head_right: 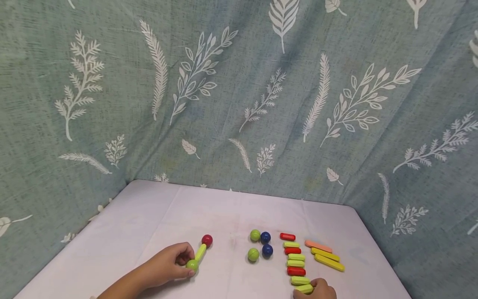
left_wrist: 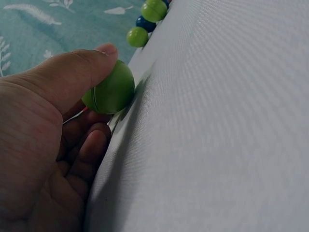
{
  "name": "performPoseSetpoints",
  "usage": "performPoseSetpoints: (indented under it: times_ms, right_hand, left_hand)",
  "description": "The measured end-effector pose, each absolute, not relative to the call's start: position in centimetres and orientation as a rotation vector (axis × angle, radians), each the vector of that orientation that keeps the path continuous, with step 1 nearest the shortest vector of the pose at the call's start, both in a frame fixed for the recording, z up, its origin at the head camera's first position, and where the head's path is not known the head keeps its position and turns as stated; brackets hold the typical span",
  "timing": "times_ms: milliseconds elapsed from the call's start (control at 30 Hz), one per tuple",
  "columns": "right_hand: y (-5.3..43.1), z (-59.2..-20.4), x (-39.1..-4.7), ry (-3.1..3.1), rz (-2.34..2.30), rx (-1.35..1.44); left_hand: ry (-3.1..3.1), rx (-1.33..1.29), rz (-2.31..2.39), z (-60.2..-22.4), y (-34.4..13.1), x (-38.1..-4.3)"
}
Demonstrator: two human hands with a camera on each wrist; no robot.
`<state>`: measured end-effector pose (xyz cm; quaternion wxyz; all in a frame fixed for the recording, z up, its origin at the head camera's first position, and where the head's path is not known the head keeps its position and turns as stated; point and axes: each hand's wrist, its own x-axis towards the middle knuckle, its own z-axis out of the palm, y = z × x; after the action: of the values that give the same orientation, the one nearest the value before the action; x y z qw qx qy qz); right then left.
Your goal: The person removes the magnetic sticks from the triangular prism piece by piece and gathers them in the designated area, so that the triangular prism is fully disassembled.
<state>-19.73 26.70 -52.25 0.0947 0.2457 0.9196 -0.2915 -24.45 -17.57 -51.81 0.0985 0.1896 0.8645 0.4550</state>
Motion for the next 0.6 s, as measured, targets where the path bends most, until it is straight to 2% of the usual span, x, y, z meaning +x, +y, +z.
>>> performPoseSetpoints:
  times_ms: [267, 600]
  right_hand:
    - [24.2, -50.6, -19.7, 2.834, -0.893, 0.863]
    - [18.8, -48.4, -19.7, 2.881, -1.047, 0.452]
  left_hand:
    - [2.563, 0.562, 1.317, -51.6, -17.7, -24.5]
    - [2.538, 0.562, 1.332, -51.6, -17.5, -24.3]
